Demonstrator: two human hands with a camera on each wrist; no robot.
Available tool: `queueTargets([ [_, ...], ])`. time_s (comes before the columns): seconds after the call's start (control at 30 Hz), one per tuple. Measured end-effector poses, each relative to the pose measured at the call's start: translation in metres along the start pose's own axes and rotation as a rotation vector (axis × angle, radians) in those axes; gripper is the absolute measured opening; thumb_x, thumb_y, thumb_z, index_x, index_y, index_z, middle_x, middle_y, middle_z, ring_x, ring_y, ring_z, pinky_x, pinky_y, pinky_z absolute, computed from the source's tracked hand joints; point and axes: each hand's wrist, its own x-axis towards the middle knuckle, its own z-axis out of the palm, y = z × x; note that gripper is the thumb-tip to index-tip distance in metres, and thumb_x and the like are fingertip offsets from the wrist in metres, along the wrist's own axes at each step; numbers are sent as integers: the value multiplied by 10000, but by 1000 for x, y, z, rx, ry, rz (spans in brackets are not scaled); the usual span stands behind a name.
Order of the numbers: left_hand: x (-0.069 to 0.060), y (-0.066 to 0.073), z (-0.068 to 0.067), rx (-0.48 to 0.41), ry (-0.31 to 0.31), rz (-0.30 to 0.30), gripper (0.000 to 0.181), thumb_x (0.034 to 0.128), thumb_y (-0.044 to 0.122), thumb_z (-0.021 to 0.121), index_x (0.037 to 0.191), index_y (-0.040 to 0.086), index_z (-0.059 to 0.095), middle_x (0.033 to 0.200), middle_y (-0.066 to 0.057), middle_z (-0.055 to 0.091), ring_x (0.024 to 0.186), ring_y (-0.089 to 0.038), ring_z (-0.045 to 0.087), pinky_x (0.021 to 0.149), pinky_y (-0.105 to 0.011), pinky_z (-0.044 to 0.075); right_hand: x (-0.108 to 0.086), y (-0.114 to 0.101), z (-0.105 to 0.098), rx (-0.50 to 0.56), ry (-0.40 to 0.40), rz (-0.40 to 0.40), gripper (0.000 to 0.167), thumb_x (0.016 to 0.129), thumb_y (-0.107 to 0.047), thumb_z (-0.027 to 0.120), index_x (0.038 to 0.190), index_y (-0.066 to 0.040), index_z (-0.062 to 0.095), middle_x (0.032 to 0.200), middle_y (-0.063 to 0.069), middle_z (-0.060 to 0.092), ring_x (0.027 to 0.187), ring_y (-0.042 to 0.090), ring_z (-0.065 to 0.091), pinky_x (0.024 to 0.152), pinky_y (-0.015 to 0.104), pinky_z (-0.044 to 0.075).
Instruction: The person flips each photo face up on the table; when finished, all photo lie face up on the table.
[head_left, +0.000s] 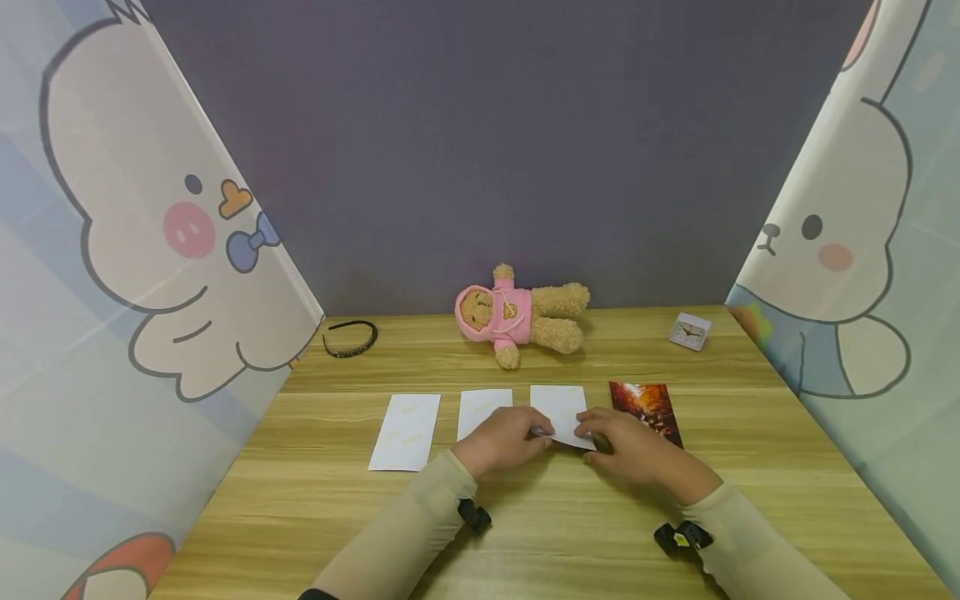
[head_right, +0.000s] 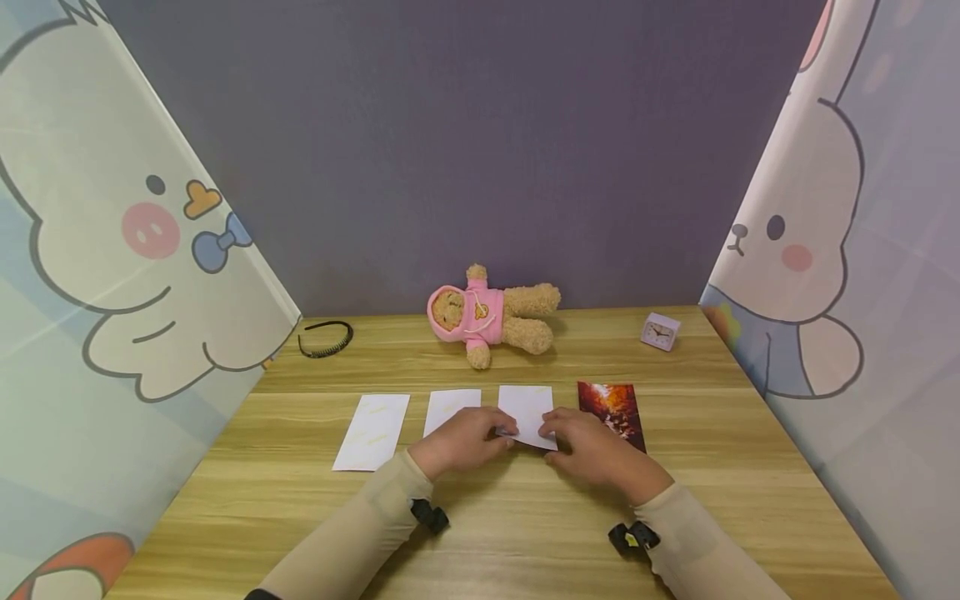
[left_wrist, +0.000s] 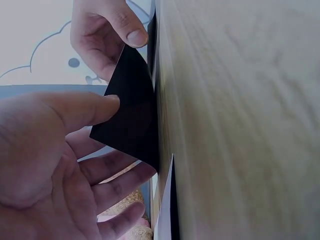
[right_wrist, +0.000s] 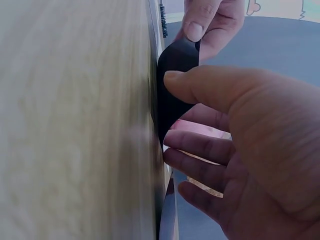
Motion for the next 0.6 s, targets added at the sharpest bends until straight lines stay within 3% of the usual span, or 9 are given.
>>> queueTargets([
  [0.2,1,-1,0,-25,19,-14,211,1065,315,643,1170,212,794,1104,134,750,1041,-6,665,929,-242,532,0,0,-2,23,12,3,290,957,-177,781,1234,-103,736,1379,131,637,1291,380,587,1050,578,481],
  [0.43,3,-2,-1,-55,45,-14,200,1076,342,622,1083,239,794,894,177,696,745,24,579,768,-226,507,0,3,-1,-1,56,-9,260,936,-137,795,1189,-111,742,1290,63,678,1215,301,636,1007,520,522],
  [0.6,3,-4,-2,-87,89,-10,211,1082,365,606,1098,249,781,888,188,676,751,20,571,754,-234,502,1,7,0,-10,105,-7,260,923,-126,813,1172,-134,739,1195,-10,690,1118,222,664,940,472,556],
])
